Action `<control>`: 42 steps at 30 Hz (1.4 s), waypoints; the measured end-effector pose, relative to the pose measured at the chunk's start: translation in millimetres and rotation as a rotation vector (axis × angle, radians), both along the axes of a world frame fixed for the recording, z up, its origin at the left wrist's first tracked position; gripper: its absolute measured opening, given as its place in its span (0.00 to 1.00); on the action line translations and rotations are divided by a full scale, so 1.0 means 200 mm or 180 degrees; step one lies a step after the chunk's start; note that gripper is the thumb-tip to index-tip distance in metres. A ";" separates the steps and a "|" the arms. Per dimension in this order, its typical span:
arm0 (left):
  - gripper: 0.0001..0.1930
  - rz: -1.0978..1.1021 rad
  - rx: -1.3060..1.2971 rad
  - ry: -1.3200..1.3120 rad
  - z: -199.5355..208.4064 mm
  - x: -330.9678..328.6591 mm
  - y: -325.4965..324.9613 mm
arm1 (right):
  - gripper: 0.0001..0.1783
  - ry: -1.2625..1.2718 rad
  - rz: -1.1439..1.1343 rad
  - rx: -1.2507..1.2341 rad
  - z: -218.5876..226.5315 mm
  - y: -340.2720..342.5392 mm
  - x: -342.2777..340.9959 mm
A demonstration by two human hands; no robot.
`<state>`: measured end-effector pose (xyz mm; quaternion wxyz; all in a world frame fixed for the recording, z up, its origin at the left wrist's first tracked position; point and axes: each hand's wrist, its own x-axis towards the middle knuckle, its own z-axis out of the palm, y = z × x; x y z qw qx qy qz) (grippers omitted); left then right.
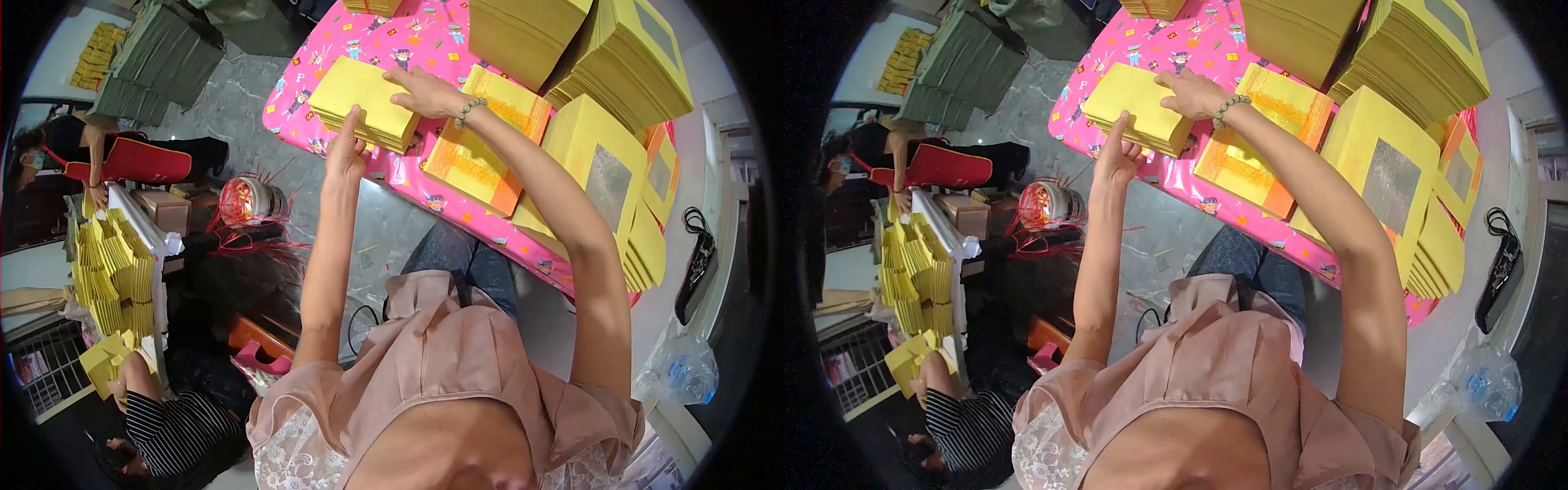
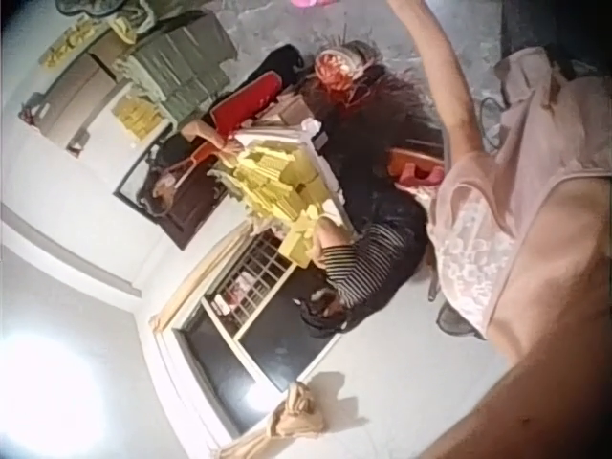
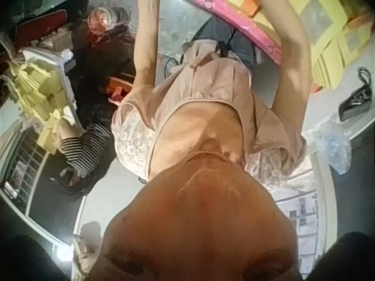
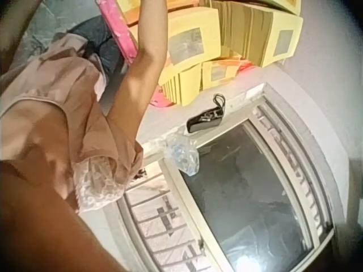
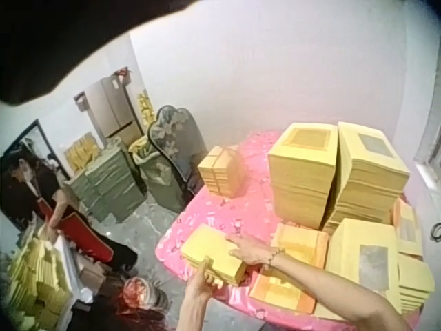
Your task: Stacking and bundling yellow paper sheets using red string.
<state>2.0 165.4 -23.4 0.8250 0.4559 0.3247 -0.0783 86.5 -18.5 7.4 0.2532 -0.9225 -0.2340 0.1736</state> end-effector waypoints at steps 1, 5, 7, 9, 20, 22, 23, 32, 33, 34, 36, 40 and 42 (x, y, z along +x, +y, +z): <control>0.17 -0.0026 -0.0048 0.0057 -0.01 0.01 0.02 | 0.31 -0.0047 0.0060 0.0072 0.00 0.01 0.00; 0.22 0.0275 0.0016 -0.0215 -0.06 0.05 0.01 | 0.31 -0.0101 0.0121 0.0202 -0.01 0.01 0.00; 0.27 0.0442 -0.0159 -0.0133 -0.06 0.06 0.02 | 0.32 0.0036 0.0133 0.0196 0.01 0.01 -0.01; 0.28 0.0429 -0.0285 -0.0133 -0.02 0.05 0.01 | 0.33 0.0044 0.0148 0.0187 0.03 0.01 -0.02; 0.26 -0.0103 0.0302 -0.1499 0.43 -0.02 -0.06 | 0.57 0.0187 -0.0037 0.1036 0.37 -0.21 -0.20; 0.27 -0.0304 -0.0051 -0.1679 0.62 -0.06 -0.16 | 0.65 0.0131 -0.0401 0.1277 0.51 -0.33 -0.31; 0.27 -0.0450 -0.0029 -0.1761 0.73 -0.09 -0.19 | 0.68 0.0190 -0.0538 0.1480 0.58 -0.38 -0.36; 0.23 -0.1616 0.0165 -0.2327 1.15 -0.18 -0.78 | 0.60 -0.0537 -0.1822 0.3676 0.76 -0.70 -1.00; 0.22 -0.1861 0.0139 -0.2391 1.18 -0.19 -0.87 | 0.57 -0.0743 -0.1863 0.3646 0.77 -0.74 -1.08; 0.22 -0.1922 0.0130 -0.2402 1.21 -0.21 -0.97 | 0.57 -0.0785 -0.1910 0.3656 0.76 -0.79 -1.14; 0.22 -0.2451 0.0150 -0.2112 1.26 -0.24 -1.18 | 0.52 -0.1132 -0.2161 0.3697 0.72 -0.89 -1.27; 0.22 -0.3330 0.0030 -0.2210 1.26 -0.09 -1.48 | 0.32 -0.1074 -0.2361 0.4537 0.70 -1.05 -1.53; 0.22 -0.3754 0.0231 -0.2155 1.23 -0.01 -1.63 | 0.27 -0.1322 -0.2683 0.4087 0.66 -1.15 -1.64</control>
